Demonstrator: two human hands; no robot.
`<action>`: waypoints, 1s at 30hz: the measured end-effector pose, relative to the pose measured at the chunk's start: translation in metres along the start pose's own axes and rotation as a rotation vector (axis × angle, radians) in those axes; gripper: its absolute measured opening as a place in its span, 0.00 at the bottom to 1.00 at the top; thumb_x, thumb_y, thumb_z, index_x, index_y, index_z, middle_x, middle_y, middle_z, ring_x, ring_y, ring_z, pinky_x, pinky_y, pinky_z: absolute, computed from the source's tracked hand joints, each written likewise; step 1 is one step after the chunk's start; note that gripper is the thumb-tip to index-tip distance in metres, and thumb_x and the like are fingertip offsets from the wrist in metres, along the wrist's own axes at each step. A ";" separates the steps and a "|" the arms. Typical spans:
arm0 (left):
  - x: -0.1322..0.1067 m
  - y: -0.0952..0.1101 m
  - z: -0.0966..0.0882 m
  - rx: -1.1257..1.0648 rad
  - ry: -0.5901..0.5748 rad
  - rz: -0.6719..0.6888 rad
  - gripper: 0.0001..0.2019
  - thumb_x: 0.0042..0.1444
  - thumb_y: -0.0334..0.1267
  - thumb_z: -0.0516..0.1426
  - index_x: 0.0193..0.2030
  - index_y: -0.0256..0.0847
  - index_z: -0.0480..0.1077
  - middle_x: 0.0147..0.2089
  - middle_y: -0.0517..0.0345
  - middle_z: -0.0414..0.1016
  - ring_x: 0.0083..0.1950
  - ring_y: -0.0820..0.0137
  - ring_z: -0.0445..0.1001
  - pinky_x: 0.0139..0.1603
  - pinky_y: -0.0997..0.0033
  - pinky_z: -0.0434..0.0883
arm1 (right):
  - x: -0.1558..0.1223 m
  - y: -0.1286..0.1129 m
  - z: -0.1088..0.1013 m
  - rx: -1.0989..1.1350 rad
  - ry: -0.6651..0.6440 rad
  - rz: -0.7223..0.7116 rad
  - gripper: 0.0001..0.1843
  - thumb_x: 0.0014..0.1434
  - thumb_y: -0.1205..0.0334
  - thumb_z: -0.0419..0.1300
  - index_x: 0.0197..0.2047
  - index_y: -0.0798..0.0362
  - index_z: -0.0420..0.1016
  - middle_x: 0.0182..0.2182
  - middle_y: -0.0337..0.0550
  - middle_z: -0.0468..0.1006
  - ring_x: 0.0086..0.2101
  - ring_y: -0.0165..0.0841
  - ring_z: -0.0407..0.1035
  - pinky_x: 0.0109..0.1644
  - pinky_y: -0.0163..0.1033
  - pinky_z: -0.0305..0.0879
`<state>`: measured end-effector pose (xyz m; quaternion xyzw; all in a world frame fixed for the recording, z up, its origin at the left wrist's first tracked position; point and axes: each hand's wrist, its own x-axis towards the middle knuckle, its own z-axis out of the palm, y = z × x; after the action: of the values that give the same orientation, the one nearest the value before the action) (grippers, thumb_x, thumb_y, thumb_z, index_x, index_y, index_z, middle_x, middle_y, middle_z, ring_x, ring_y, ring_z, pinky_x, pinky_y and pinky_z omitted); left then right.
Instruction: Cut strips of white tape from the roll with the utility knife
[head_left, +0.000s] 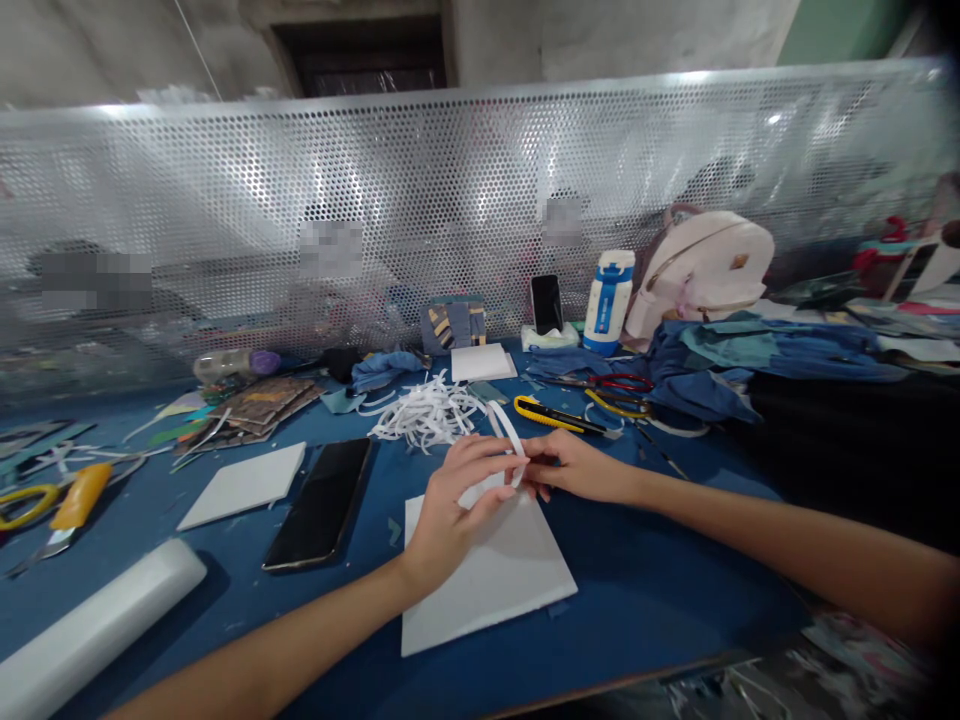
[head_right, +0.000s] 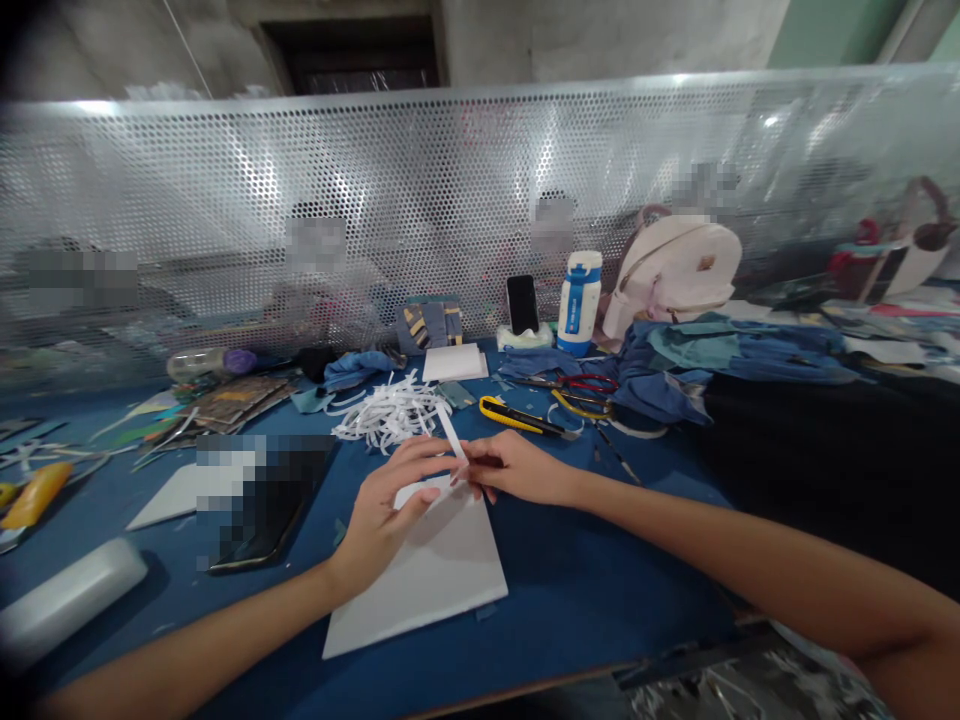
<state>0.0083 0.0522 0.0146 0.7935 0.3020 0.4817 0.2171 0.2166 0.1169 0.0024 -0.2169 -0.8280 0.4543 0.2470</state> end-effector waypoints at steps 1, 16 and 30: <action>0.000 0.000 0.000 0.003 -0.001 -0.004 0.17 0.67 0.53 0.54 0.50 0.47 0.79 0.50 0.52 0.80 0.55 0.59 0.73 0.60 0.57 0.63 | 0.000 0.002 -0.001 -0.010 0.011 0.012 0.15 0.67 0.56 0.55 0.39 0.58 0.76 0.26 0.40 0.77 0.22 0.27 0.69 0.29 0.31 0.65; -0.005 -0.007 0.004 0.093 -0.022 -0.008 0.30 0.59 0.57 0.60 0.67 0.54 0.64 0.66 0.50 0.68 0.67 0.53 0.64 0.67 0.46 0.59 | -0.001 -0.003 -0.004 0.120 0.015 -0.055 0.13 0.66 0.56 0.59 0.47 0.56 0.75 0.33 0.43 0.81 0.26 0.29 0.74 0.35 0.35 0.69; -0.005 -0.013 0.006 0.151 -0.144 0.101 0.36 0.59 0.54 0.62 0.72 0.56 0.55 0.69 0.50 0.63 0.70 0.54 0.59 0.70 0.47 0.52 | 0.004 0.002 -0.002 0.238 0.167 0.037 0.21 0.60 0.46 0.64 0.41 0.57 0.77 0.33 0.43 0.81 0.26 0.29 0.73 0.32 0.33 0.67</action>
<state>0.0079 0.0577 0.0003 0.8543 0.2807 0.4098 0.1530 0.2151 0.1214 0.0019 -0.2384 -0.7406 0.5341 0.3308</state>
